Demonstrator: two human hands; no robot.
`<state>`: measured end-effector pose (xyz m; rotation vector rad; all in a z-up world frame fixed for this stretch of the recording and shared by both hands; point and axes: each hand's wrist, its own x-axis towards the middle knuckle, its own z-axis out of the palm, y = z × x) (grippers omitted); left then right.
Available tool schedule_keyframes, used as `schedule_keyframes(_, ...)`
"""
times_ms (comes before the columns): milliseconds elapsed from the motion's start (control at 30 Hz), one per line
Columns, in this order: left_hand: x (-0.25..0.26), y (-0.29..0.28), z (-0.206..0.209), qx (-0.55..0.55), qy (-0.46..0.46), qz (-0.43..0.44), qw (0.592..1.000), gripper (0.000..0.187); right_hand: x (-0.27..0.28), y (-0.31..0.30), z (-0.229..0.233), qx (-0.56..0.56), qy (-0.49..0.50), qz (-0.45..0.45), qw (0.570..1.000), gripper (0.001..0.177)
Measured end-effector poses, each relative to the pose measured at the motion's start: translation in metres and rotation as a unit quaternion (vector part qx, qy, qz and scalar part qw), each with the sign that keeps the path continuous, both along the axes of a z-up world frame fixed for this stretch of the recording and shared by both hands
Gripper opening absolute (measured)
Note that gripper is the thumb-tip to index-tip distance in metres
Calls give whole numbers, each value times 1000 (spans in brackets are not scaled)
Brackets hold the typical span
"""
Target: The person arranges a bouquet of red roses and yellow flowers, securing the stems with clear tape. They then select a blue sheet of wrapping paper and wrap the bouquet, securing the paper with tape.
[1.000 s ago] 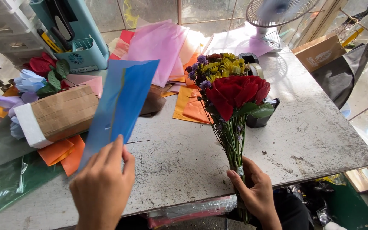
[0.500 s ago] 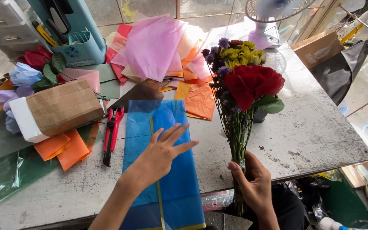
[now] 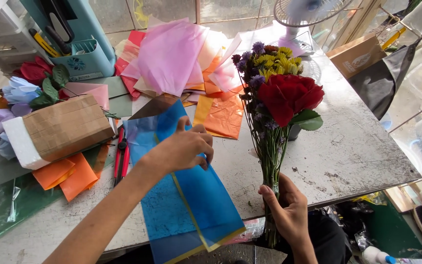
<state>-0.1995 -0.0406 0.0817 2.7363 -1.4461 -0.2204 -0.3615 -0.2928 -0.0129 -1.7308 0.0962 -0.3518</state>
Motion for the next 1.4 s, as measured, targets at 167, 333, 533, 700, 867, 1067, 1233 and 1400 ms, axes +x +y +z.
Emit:
schedule_keyframes(167,-6,39,87,-56,-78,80,992,18,1,-3,-1,28,-7,23,999,45)
schedule_keyframes(333,-45,87,139,-300,-264,116,909,27,1,-1,-3,7,-18,-12,1000,39)
schedule_keyframes(533,-109,64,66,-560,-120,389,722,32,-1,-2,-6,-28,-15,-37,999,36)
schedule_keyframes(700,-142,27,-22,-601,-52,531,596,49,-6,-3,-9,-42,-50,-55,996,35)
schedule_keyframes(867,-161,-2,-46,-575,-49,601,553,59,-30,5,20,-30,-113,-63,991,15)
schedule_keyframes(1067,-165,-12,-61,-534,35,599,596,62,-71,34,70,32,-62,-165,984,41)
schedule_keyframes(1233,-171,-16,-62,-490,92,595,630,75,-87,36,42,-34,-9,-133,990,24)
schedule_keyframes(1400,-173,-12,-64,-462,106,599,646,82,-66,40,50,-97,90,10,991,61)
